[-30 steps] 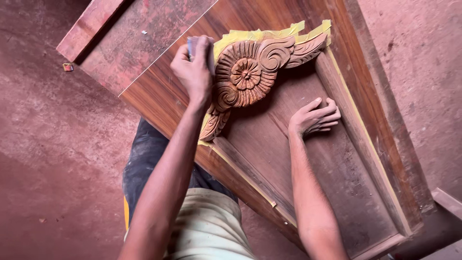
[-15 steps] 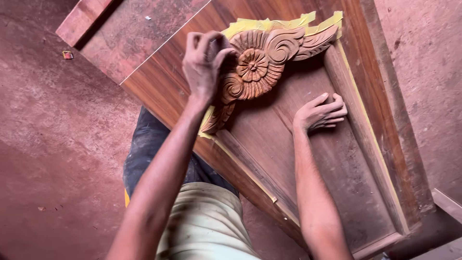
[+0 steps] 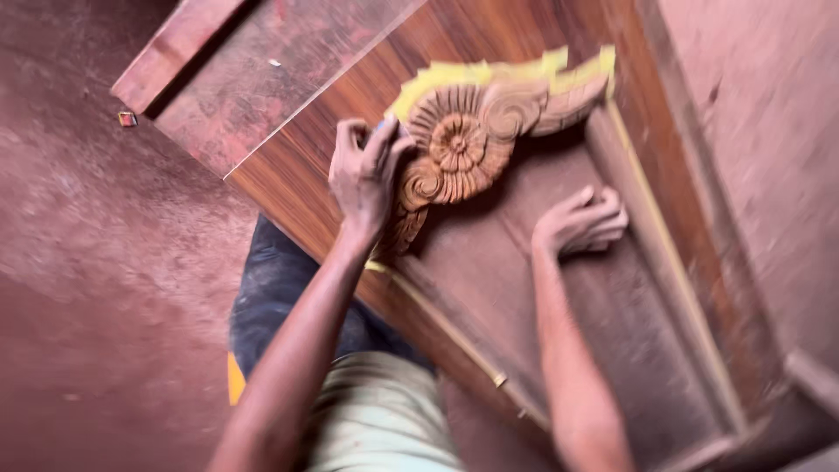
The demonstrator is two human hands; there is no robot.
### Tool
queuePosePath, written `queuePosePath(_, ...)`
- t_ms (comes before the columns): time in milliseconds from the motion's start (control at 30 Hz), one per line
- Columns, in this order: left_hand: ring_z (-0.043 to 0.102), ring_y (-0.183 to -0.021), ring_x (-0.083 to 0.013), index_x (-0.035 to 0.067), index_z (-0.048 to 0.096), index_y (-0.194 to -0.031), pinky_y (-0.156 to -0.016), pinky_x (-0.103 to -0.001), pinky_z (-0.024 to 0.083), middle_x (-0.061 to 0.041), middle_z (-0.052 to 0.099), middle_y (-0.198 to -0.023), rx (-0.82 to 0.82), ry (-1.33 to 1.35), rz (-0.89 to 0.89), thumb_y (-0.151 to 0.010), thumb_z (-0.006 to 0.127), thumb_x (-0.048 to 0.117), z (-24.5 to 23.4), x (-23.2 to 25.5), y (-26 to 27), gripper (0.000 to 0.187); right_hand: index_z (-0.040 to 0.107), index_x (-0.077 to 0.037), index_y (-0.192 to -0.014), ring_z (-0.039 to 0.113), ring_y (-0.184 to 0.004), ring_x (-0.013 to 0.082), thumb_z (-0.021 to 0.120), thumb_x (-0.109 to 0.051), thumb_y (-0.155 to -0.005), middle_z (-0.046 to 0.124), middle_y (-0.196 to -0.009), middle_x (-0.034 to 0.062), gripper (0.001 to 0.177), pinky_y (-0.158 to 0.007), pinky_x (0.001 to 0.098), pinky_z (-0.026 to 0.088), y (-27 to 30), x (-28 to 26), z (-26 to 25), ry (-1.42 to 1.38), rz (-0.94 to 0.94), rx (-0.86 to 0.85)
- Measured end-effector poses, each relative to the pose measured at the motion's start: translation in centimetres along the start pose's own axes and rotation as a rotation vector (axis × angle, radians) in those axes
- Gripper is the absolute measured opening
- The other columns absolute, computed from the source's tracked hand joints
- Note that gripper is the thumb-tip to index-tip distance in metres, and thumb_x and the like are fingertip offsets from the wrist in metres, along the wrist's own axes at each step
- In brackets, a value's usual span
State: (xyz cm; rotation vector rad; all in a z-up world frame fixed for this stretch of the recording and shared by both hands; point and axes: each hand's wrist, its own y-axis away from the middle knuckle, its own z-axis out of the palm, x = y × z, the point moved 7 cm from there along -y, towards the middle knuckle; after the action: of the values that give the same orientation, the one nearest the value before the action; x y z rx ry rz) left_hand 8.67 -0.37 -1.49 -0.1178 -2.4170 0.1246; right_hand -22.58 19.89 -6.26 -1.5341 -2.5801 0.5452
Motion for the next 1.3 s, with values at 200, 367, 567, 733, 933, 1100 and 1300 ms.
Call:
queuePosePath(200,0.066,-0.091,-0.0256,0.018,0.073,-0.123,-0.073,-0.038,0.057,-0.010,0.058,-0.108,0.030,0.092,0.152,-0.101,0.072,0.039,0.4,3.5,-2.3,0.031,0.055,-0.016,-0.120,0.051,-0.113,0.0367,0.061,-0.035,-0.102,0.051,-0.118,0.0123,0.027,-0.088,0.0540,0.039,0.4,1.1,-0.7,0.003,0.053,-0.028)
queuePosePath(367,0.065,-0.088,-0.0260,0.017,0.073,-0.114,-0.069,-0.040,0.055,-0.009,0.058,-0.104,0.012,0.082,0.077,-0.099,0.075,0.038,-0.4,2.1,-1.1,0.026,0.055,-0.016,-0.119,0.050,-0.113,0.0366,0.062,-0.037,-0.103,0.051,-0.122,0.0118,0.028,-0.088,0.0538,0.039,0.3,0.2,-0.3,0.042,-0.010,0.034)
queuePosePath(567,0.064,-0.089,-0.0287,0.016,0.072,-0.117,-0.071,-0.041,0.055,-0.010,0.056,-0.103,0.023,0.039,0.243,-0.098,0.073,0.038,1.7,5.0,-3.9,0.028,0.054,-0.015,-0.119,0.051,-0.115,0.0363,0.060,-0.037,-0.103,0.051,-0.123,0.0117,0.028,-0.090,0.0548,0.039,-0.2,1.0,0.3,-0.012,0.029,-0.024)
queuePosePath(733,0.066,-0.079,-0.0227,0.016,0.076,-0.102,-0.065,-0.037,0.054,-0.006,0.061,-0.098,-0.163,-0.011,-0.079,-0.089,0.083,0.039,-1.4,-0.6,2.0,0.027,0.054,-0.017,-0.119,0.050,-0.115,0.0360,0.060,-0.038,-0.105,0.050,-0.122,0.0104,0.026,-0.090,0.0540,0.039,1.0,1.3,-0.1,0.036,0.015,-0.036)
queuePosePath(933,0.064,-0.091,-0.0226,0.011,0.073,-0.125,-0.078,-0.036,0.059,-0.008,0.061,-0.100,-0.123,0.333,-0.257,-0.093,0.083,0.024,-2.4,-4.2,5.5,0.036,0.054,-0.016,-0.120,0.050,-0.116,0.0352,0.058,-0.035,-0.103,0.048,-0.122,0.0104,0.026,-0.089,0.0544,0.039,-0.2,1.0,0.3,-0.027,0.092,-0.091)
queuePosePath(1100,0.064,-0.098,-0.0282,0.007,0.060,-0.135,-0.083,-0.040,0.057,-0.016,0.056,-0.109,-0.135,0.253,0.050,-0.094,0.083,0.022,-0.8,-0.8,2.6,0.049,0.054,-0.016,-0.122,0.049,-0.117,0.0360,0.058,-0.035,-0.104,0.048,-0.122,0.0114,0.026,-0.091,0.0545,0.039,0.2,1.2,0.2,-0.013,0.093,-0.108)
queuePosePath(1300,0.060,-0.094,-0.0372,-0.002,0.054,-0.109,-0.081,-0.045,0.053,-0.019,0.054,-0.103,-0.387,0.226,0.242,-0.099,0.082,0.016,-0.8,0.5,0.3,0.035,0.055,-0.017,-0.120,0.049,-0.118,0.0384,0.061,-0.034,-0.103,0.049,-0.123,0.0121,0.026,-0.091,0.0566,0.038,-0.6,0.3,-0.7,0.040,0.059,-0.062)
